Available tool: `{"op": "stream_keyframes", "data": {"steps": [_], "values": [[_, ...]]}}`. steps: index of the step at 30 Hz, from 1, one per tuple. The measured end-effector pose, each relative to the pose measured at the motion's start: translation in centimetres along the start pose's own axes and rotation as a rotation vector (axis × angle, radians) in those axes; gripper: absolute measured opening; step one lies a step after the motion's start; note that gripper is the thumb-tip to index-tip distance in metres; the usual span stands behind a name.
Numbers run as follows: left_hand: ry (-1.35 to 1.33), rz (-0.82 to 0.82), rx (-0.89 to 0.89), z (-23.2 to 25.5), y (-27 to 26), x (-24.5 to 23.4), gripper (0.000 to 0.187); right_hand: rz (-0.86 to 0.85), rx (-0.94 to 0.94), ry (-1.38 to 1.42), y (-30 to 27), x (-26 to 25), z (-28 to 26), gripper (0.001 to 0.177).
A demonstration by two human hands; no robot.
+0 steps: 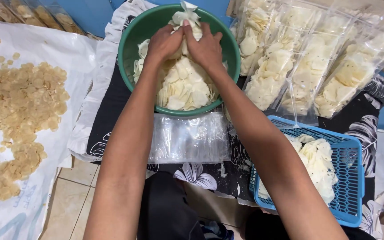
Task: Packaging chips into plastic bags by hand.
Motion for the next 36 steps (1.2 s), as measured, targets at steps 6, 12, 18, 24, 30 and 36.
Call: {"op": "stream_keyframes", "data": {"steps": [6, 12, 18, 24, 30, 36], "values": [[-0.14, -0.098, 0.028, 1.1, -1.5, -0.3, 0.054, 0.089, -0.024, 0.081, -0.4, -0.9, 1.7, 0.063], [-0.019, -0.049, -0.008, 1.1, -0.8, 1.7, 0.086, 0.019, 0.128, 0.08, -0.3, 0.6, 1.6, 0.091], [-0.388, 0.154, -0.132, 2.8, -5.6, 0.8, 0.065, 0.235, 0.208, 0.396, -2.2, -0.1, 1.0, 0.077], [-0.542, 0.254, -0.054, 5.6, -8.3, -2.0, 0.06, 0.356, 0.197, 0.619, -3.5, -1.8, -1.8, 0.075], [-0.565, 0.387, 0.065, 8.4, -12.1, -5.5, 0.055, 0.494, 0.047, 0.789, -6.3, -4.7, -4.6, 0.062], [-0.643, 0.373, 0.232, 13.3, -18.7, -4.1, 0.046, 0.55, 0.038, 0.838, -12.2, -11.2, -2.5, 0.065]]}}
Point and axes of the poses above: each hand's wrist, its own y-axis towards the middle knuckle, its own x-axis out of the palm, z = x × y, the point moved 7 cm from there along y, towards the middle knuckle, and after that the axes turned 1 degree about -y, right-handed, at the moved point
